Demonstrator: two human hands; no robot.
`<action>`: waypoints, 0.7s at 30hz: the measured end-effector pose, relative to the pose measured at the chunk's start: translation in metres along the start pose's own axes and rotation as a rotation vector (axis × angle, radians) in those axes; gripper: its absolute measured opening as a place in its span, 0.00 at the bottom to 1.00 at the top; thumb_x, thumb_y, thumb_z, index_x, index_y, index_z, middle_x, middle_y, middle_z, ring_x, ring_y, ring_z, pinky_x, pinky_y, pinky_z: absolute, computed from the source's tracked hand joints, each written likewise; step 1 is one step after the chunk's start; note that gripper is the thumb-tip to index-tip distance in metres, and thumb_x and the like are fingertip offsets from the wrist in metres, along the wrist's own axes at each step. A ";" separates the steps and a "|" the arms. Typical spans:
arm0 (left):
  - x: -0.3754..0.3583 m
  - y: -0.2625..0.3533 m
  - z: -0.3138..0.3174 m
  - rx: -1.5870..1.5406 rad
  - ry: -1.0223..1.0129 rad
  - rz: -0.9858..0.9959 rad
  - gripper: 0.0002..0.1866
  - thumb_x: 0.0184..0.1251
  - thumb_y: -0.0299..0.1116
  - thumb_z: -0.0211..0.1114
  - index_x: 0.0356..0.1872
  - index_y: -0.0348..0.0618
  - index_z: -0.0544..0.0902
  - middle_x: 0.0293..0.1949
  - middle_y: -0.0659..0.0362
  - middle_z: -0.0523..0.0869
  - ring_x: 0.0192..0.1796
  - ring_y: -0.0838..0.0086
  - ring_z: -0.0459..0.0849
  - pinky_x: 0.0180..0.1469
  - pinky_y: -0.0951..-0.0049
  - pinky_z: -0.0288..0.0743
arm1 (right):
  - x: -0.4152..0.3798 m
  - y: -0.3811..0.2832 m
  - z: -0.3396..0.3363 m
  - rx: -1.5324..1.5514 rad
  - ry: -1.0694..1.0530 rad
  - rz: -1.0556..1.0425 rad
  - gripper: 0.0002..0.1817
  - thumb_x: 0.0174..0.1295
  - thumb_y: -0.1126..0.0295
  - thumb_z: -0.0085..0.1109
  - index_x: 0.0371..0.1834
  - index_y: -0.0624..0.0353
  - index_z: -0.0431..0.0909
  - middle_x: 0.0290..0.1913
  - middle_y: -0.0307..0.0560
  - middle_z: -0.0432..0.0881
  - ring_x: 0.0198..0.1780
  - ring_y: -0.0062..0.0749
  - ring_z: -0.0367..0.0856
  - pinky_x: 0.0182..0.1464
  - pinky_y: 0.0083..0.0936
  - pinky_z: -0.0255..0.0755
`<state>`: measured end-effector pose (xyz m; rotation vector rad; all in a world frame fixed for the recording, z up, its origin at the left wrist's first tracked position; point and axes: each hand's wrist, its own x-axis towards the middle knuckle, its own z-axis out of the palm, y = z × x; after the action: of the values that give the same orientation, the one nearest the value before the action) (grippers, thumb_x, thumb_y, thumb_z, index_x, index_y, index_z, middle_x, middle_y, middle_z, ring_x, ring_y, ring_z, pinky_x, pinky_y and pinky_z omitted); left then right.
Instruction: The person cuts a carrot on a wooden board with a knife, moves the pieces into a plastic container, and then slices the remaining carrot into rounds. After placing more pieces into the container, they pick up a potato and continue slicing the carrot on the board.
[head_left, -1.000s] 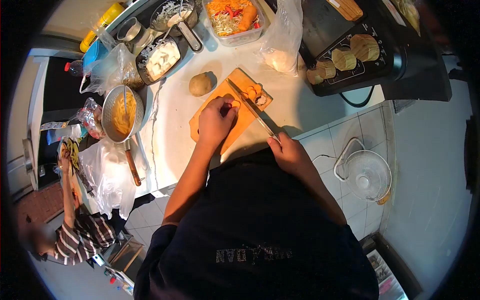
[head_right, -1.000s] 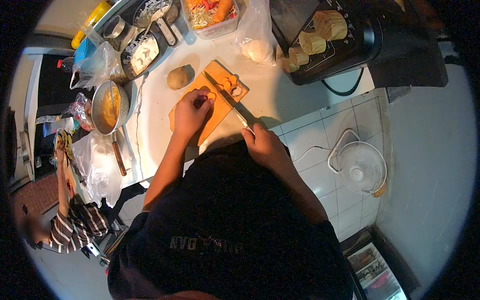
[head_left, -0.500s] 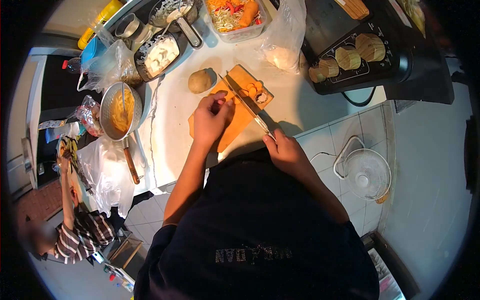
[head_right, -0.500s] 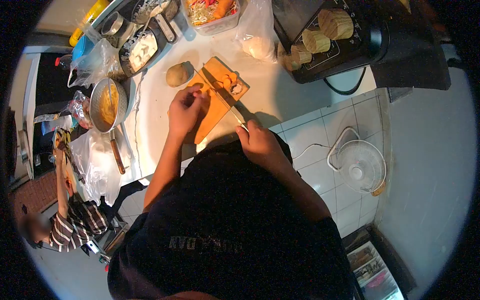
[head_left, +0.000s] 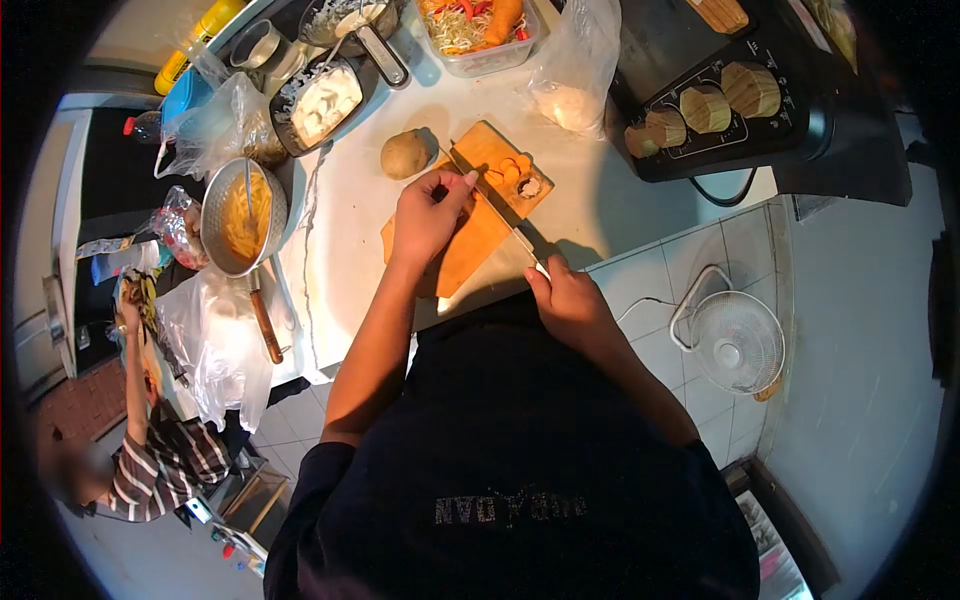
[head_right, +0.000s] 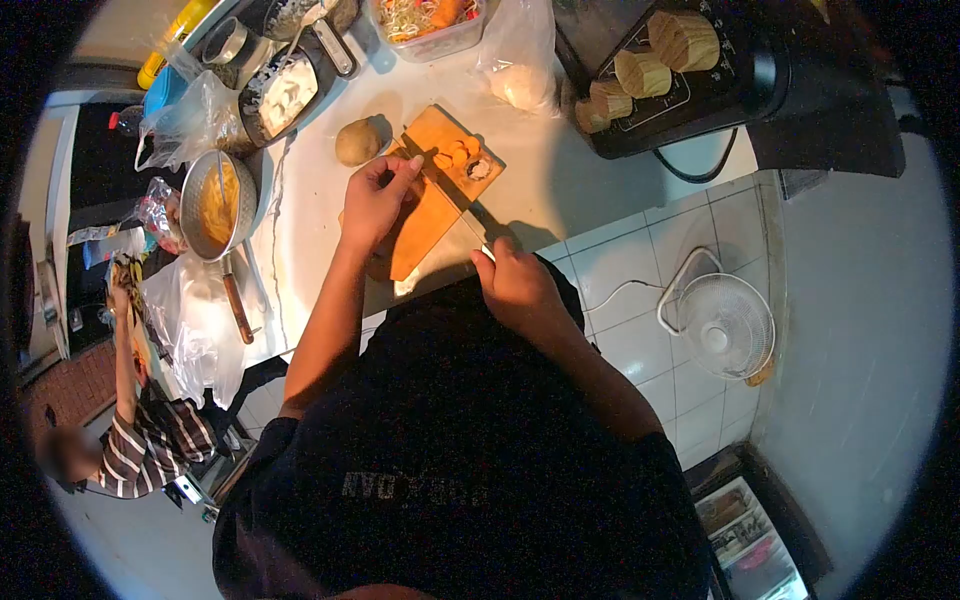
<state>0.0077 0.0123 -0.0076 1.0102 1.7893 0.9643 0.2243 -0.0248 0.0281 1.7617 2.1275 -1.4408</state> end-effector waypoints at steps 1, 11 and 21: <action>0.001 0.000 0.000 0.001 -0.001 0.001 0.16 0.67 0.42 0.68 0.30 0.36 0.84 0.23 0.65 0.81 0.24 0.84 0.73 0.28 0.79 0.68 | 0.000 -0.002 -0.001 0.001 0.002 0.000 0.21 0.73 0.54 0.45 0.41 0.67 0.68 0.35 0.74 0.80 0.43 0.71 0.78 0.46 0.55 0.71; 0.001 0.002 0.001 -0.047 -0.012 -0.008 0.16 0.66 0.41 0.69 0.31 0.36 0.85 0.22 0.66 0.80 0.23 0.85 0.72 0.27 0.79 0.66 | -0.003 -0.004 0.006 -0.010 0.087 -0.027 0.20 0.72 0.56 0.47 0.38 0.67 0.68 0.30 0.72 0.80 0.38 0.70 0.79 0.42 0.55 0.73; 0.002 0.007 -0.001 -0.004 -0.023 -0.056 0.15 0.65 0.40 0.70 0.30 0.36 0.85 0.22 0.66 0.81 0.24 0.85 0.71 0.27 0.80 0.66 | -0.005 -0.012 0.005 -0.007 0.063 0.050 0.20 0.74 0.57 0.44 0.41 0.67 0.67 0.35 0.74 0.80 0.43 0.70 0.78 0.46 0.55 0.71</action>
<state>0.0079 0.0161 -0.0012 0.9599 1.7865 0.9174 0.2145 -0.0308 0.0351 1.8687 2.0985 -1.3826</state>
